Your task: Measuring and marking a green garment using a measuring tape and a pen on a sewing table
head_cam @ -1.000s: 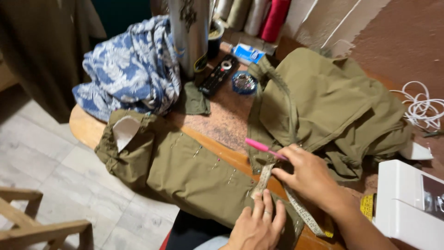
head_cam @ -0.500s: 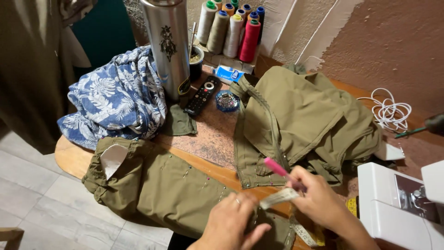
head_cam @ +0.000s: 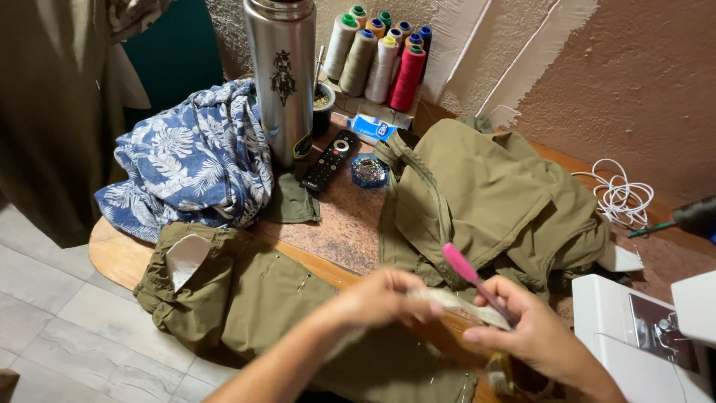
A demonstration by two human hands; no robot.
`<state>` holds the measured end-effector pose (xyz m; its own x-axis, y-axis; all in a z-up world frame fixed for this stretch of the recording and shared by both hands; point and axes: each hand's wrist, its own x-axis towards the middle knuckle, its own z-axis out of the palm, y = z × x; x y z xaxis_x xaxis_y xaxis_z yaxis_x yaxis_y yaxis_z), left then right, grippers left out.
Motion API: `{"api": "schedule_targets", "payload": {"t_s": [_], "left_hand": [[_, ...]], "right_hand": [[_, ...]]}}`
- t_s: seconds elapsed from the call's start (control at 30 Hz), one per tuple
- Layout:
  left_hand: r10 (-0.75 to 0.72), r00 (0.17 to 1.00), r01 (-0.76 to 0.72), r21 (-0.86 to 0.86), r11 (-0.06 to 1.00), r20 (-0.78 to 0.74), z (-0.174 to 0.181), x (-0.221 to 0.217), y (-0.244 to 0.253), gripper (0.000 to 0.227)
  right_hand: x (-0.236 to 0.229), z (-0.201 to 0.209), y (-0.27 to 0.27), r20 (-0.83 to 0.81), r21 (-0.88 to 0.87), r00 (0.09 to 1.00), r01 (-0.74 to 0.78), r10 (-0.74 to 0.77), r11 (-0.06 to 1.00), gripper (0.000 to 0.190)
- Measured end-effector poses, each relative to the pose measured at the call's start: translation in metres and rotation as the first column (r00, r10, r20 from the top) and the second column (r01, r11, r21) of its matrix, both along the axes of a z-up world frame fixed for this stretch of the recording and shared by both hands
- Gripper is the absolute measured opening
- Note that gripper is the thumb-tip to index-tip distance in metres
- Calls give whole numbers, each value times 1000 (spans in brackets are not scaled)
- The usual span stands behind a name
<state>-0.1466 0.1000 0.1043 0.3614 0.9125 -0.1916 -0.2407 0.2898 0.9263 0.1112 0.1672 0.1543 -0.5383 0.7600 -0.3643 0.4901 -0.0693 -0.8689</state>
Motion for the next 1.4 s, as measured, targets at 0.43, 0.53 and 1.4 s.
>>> {"api": "schedule_targets", "payload": {"t_s": [0.43,0.53,1.4], "left_hand": [[539,827,-467,-336,818,163,-52,-24,99,9],[587,782,-507,-334,795,211,-53,-20,106,9],[746,597,-644,-379,665,295,-83,-15,134,57]], "right_hand": [[-16,-26,23,158,140,922,335,-355,932,11],[-13,-36,28,204,203,934,253,-294,946,10],[-10,-88,47,-196,-10,926,328,-323,945,22]]}}
